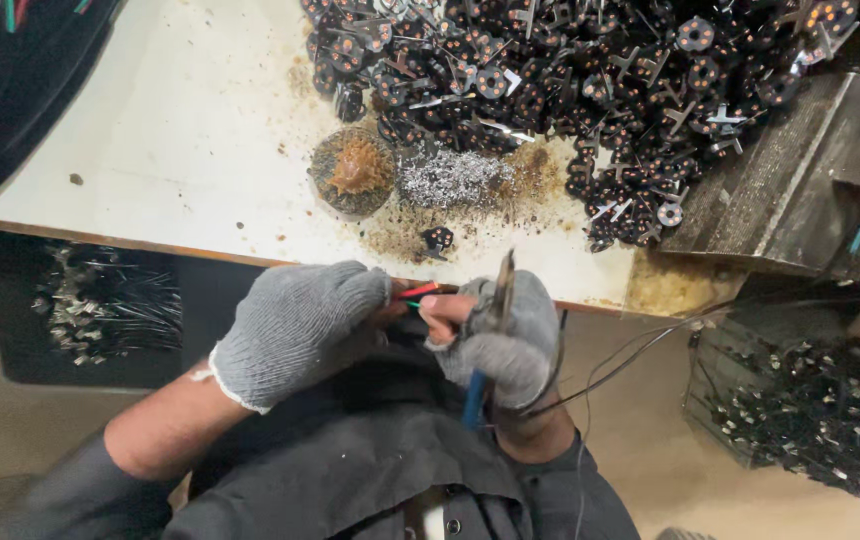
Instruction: The person solders red and green wires onto small lamp socket components at a workbench. They hold a component in one hand and a soldering iron in the other, dip wires into flux, apply solder to the joint, and place finished assemblies with a large pile of similar components.
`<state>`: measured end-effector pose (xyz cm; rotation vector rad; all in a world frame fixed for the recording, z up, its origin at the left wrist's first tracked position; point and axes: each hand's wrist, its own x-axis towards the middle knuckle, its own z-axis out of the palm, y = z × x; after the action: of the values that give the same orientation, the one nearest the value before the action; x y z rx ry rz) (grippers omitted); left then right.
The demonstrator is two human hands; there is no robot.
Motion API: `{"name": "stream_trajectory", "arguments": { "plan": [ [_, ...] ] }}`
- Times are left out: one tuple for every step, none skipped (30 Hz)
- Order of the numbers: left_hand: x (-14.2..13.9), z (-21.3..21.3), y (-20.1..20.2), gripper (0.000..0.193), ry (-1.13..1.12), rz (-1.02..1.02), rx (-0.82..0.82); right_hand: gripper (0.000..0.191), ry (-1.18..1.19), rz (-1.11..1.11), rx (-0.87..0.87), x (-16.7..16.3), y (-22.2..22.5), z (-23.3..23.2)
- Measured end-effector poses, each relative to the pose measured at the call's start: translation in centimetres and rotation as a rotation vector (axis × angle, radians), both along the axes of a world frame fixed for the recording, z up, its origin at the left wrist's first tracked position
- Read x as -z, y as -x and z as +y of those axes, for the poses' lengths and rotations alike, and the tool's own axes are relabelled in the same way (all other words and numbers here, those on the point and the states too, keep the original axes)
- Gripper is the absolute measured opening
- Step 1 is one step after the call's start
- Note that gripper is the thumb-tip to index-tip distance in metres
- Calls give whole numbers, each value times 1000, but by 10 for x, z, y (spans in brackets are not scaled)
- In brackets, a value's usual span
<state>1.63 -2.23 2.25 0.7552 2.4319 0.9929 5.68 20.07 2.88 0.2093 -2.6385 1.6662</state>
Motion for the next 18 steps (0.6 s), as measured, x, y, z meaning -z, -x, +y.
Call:
{"name": "stream_trajectory", "arguments": {
  "plan": [
    [-3,1,0,18,-57,-20,-61,20,31,-112,-23,-1,-3,1],
    [-6,2,-1,17,-115,-40,-124,20,62,-223,-49,-2,-6,2],
    [-7,3,-1,15,-174,-55,-190,19,-11,-147,-52,-1,-10,1],
    [-7,4,-2,19,-340,-453,-391,18,-84,-68,-55,2,-13,0],
    [-7,7,-4,27,-501,-859,-592,18,-156,6,-59,3,-16,-1],
    [-7,8,-6,36,-658,-1268,-792,14,-82,7,-44,7,-19,-1],
    [-5,9,-6,31,-671,-1221,-680,12,-7,5,-27,10,-20,-1],
    [-3,10,-6,26,-681,-1174,-568,10,69,3,-8,12,-23,-1],
    [-1,10,-7,23,-692,-1122,-457,7,176,-54,-8,18,-21,0],
    [1,9,-7,17,-622,-1043,-399,6,283,-110,-9,25,-17,1],
    [3,7,-6,17,-553,-962,-343,7,390,-167,-12,29,-17,0],
    [5,6,-6,23,-482,-882,-287,10,409,-160,62,32,-16,0],
    [6,4,-7,20,-471,-714,-299,13,426,-154,140,34,-17,-1],
    [7,1,-8,18,-459,-546,-307,16,441,-147,218,36,-18,-3],
    [7,0,-9,15,-446,-377,-314,27,417,-113,203,36,-17,-3],
    [8,1,-10,16,-435,-339,-344,42,393,-76,188,35,-17,-4],
    [9,2,-11,17,-423,-300,-372,57,370,-38,175,34,-16,-4],
    [11,4,-11,19,-410,-264,-402,59,327,-60,122,32,-15,-3]
  ]
}}
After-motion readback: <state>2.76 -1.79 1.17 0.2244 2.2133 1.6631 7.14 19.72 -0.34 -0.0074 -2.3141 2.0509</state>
